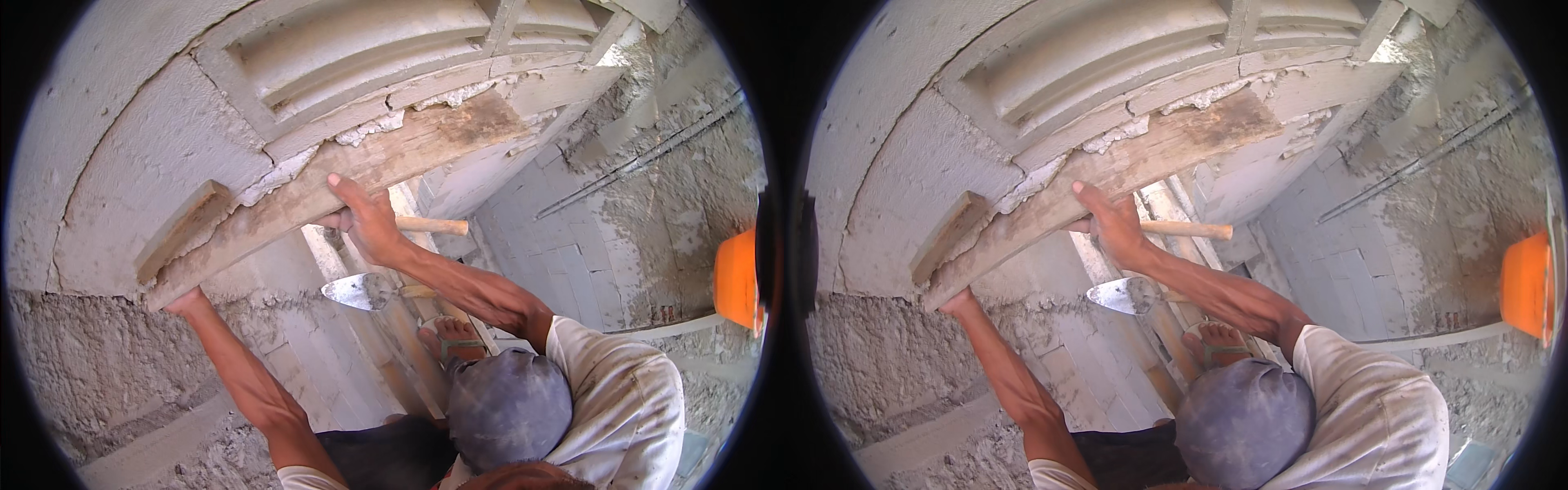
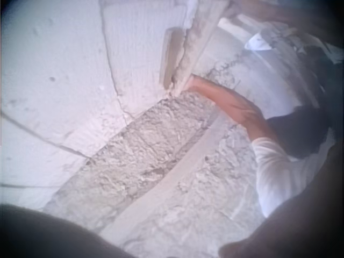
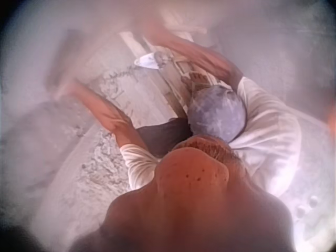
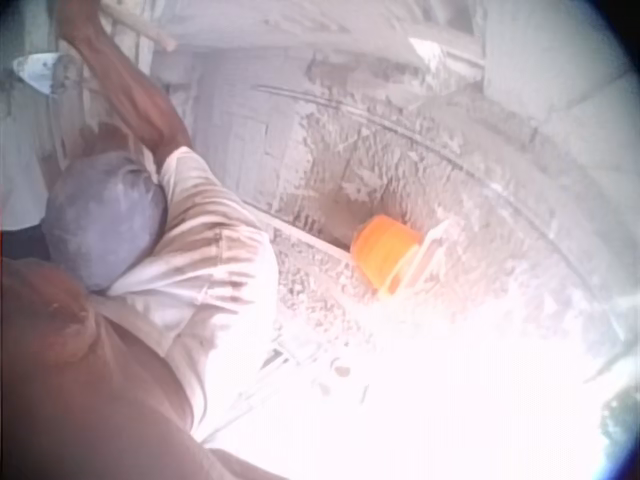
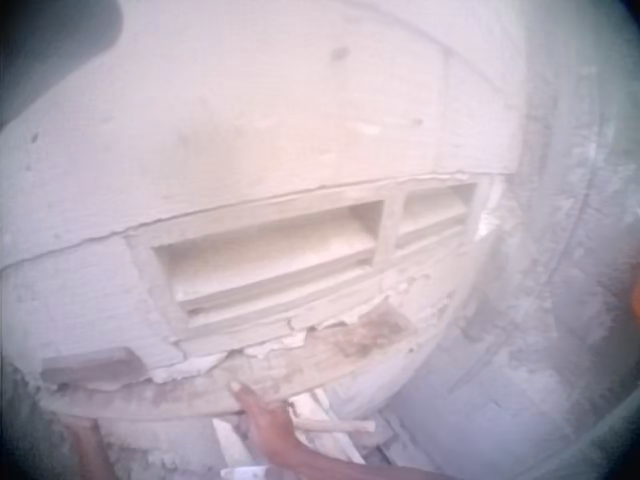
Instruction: The person uses a wooden board and a hammer to level and smooth plaster along a ceiling ledge, pressing the board against the masonry surface and tapping it into alignment.
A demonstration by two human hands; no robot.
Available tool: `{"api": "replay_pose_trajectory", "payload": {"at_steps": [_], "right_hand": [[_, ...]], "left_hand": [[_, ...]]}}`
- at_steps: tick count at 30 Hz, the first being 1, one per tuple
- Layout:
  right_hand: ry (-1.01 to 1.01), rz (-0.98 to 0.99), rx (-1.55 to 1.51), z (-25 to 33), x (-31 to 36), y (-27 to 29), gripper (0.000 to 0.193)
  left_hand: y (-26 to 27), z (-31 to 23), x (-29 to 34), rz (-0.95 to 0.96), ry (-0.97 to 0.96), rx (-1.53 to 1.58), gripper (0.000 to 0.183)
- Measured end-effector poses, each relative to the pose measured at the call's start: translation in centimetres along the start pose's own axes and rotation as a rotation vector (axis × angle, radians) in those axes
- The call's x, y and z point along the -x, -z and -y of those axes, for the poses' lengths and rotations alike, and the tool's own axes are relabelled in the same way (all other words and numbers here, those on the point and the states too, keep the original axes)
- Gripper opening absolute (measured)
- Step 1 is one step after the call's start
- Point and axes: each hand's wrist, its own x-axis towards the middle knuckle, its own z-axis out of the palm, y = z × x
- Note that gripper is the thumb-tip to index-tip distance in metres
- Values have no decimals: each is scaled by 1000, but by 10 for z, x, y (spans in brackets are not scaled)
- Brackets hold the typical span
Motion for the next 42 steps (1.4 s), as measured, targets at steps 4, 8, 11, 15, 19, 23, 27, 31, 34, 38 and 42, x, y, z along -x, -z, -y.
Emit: {"api": "replay_pose_trajectory", "payload": {"at_steps": [4, 8, 11, 15, 19, 23, 27, 31, 34, 38, 42], "right_hand": [[3, -8, -36, 4, 2, 0, 35], [3, 13, -49, -5, -8, 8, 41], [-42, 45, 17, -14, -8, 1, 45], [-5, 6, 124, 0, -7, 15, 45], [44, -5, 102, -4, -1, -4, 42], [28, 23, 84, -4, 2, -8, 41], [-53, 139, 96, 10, 2, 6, 44], [11, 320, 762, 18, 12, 55, 51], [150, 351, 1630, 19, 28, 91, 54], [290, 436, 1949, 5, 42, 152, 52], [167, 358, 1995, 8, 36, 177, 43]], "left_hand": [[-1, 3, 5, 30, -9, -19, 73], [-15, 12, 20, -29, -41, -7, 72], [-9, 2, 24, -5, -114, 83, 66], [-58, 34, 82, 97, -20, 303, 74], [-91, 64, 148, 201, 44, 310, 75], [-103, 95, 179, 224, 151, 124, 52], [-117, 91, 187, 230, 193, 130, 52], [-105, 94, 179, 244, 148, 86, 53], [-100, 89, 176, 274, 147, 41, 56], [-105, 93, 174, 246, 90, 72, 55], [-105, 99, 176, 198, 154, -28, 53]]}}
